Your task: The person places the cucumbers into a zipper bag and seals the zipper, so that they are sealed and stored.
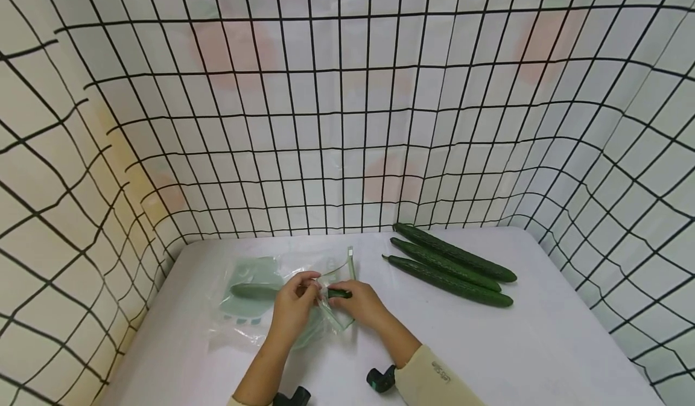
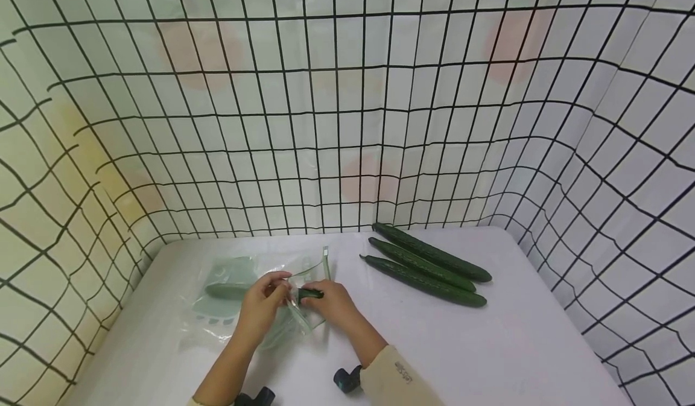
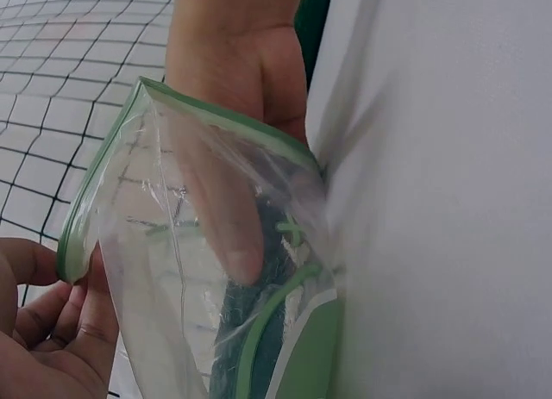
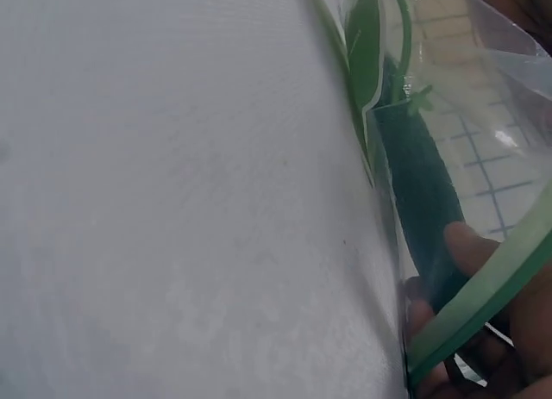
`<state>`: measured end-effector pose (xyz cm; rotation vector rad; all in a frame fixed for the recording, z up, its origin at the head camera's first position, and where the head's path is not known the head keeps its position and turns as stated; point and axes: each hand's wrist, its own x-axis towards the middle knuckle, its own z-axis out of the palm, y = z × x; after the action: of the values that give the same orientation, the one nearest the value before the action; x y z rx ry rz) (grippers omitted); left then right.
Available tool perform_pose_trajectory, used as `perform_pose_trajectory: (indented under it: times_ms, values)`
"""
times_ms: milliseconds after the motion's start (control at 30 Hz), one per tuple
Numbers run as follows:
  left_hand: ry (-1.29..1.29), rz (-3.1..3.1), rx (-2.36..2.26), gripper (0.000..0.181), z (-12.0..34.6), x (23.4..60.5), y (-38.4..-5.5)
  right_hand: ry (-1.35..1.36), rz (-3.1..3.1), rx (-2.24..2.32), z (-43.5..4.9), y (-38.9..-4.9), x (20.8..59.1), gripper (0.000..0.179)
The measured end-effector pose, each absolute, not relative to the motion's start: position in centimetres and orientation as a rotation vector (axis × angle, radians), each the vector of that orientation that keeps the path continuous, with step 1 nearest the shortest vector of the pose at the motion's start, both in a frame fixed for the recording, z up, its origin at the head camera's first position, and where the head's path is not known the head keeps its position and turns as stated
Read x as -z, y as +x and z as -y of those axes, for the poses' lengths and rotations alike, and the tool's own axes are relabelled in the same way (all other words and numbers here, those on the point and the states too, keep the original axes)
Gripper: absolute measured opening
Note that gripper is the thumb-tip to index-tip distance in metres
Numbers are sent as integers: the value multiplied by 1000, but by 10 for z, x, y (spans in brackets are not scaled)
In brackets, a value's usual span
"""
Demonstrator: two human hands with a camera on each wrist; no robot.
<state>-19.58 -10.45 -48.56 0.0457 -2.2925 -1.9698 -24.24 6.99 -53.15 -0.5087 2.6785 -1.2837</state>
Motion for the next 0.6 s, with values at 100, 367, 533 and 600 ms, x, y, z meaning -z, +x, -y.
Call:
perform_pose_trajectory:
  times_ms: [100,367,533,600]
  values:
    - [52,2282,1972,25,106,485,-196,-440,-2696,1331,-67,-243,532,32]
    - [30,2265,1999,26,106,486,-197,-408,-2727,1308,-66,-241,533,29]
    - [27,2261,2005,26,104,486,-196,-426,-2750,1255,-70,-238,533,29]
    - [30,2264,2002,26,104,486,-196,-449,-2753,1239,-73,-238,533,30]
